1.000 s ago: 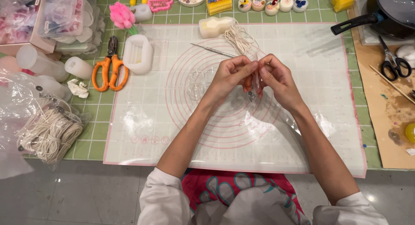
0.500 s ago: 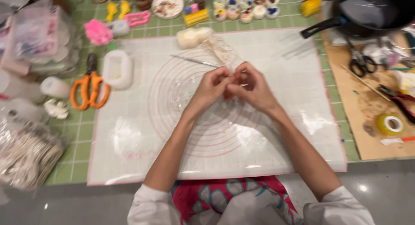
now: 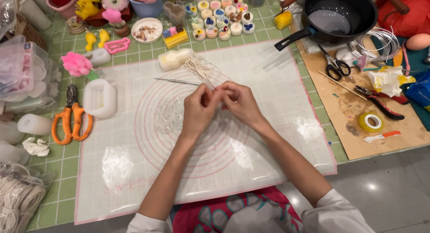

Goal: Preparing candle wicks by threading them through metal sustainers and cutting them to size for candle production.

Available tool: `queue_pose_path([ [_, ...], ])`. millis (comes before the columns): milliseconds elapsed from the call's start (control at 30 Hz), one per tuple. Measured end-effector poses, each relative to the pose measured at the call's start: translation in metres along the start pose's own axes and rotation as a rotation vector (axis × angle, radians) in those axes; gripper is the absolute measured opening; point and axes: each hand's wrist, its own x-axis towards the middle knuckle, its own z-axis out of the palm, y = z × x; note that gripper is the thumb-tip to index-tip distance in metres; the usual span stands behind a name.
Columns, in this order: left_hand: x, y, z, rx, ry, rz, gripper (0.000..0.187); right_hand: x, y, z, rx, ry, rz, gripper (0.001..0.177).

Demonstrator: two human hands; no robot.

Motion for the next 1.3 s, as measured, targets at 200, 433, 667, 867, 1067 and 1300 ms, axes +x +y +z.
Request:
queue_pose_path([
  [200, -0.001, 0.016, 0.004, 0.016, 0.061, -0.142, 0.035, -0.010, -0.029, 0.022, -0.400, 0.182, -0.127, 0.013],
  [433, -0.006, -0.024, 0.022, -0.207, 0.087, -0.076, 0.034, -0.002, -0.014, 0.014, -0.150, 0.155, -0.114, 0.013],
  [667, -0.012, -0.013, 0.026, 0.130, 0.169, 0.117, 0.025, 0.002, 0.002, 0.004, -0.088, 0.141, -0.010, 0.013],
  [867, -0.007, 0.000, 0.020, 0.318, 0.184, 0.213, 0.020, 0.002, -0.014, 0.002, -0.194, 0.281, -0.091, 0.011],
  [1067, 0.000, 0.014, -0.003, 0.346, 0.203, 0.097, 0.013, -0.011, -0.038, 0.028, -0.602, 0.336, -0.443, 0.006],
  [1300, -0.009, 0.010, 0.008, 0.595, 0.256, 0.355, 0.020, -0.015, -0.040, 0.029, -0.915, 0.481, -0.538, 0.010],
])
